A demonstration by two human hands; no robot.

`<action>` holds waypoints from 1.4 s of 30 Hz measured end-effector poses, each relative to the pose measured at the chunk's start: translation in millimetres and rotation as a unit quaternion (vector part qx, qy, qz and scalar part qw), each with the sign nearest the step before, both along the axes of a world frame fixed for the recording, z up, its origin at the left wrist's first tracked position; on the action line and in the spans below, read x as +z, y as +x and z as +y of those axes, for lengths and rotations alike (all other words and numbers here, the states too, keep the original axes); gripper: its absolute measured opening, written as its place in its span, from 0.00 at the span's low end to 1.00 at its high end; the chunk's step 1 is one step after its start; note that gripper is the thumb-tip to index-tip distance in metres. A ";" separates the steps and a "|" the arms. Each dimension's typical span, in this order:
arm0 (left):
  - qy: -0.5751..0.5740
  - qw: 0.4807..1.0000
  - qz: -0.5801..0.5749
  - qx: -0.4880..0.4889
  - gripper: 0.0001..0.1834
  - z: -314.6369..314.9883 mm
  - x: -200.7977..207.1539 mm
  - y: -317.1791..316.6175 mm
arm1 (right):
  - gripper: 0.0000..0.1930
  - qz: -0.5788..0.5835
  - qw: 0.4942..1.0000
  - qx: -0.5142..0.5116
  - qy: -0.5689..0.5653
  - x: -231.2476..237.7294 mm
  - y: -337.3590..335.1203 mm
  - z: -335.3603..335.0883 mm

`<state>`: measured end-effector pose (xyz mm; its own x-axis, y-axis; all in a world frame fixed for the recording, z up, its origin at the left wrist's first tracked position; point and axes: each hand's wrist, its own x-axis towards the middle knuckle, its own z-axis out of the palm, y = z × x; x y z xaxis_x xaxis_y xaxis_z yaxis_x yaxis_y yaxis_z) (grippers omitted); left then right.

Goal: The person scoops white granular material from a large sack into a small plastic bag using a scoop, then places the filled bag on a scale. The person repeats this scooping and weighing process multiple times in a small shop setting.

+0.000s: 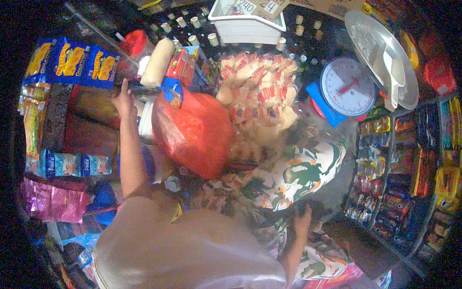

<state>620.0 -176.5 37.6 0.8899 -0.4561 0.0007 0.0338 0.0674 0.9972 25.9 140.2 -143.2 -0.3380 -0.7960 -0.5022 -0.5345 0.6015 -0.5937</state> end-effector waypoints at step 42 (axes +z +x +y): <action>0.128 0.811 -0.493 -0.288 0.16 -156.4 136.1 -215.9 | 0.22 0.070 0.986 -0.016 0.151 -22.7 5.4 25.7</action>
<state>404.1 -332.9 173.7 0.1541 -0.8937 0.4215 -0.8360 0.1095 0.5378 31.3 165.9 -165.9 -0.4427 -0.6056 -0.6612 -0.5768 0.7570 -0.3072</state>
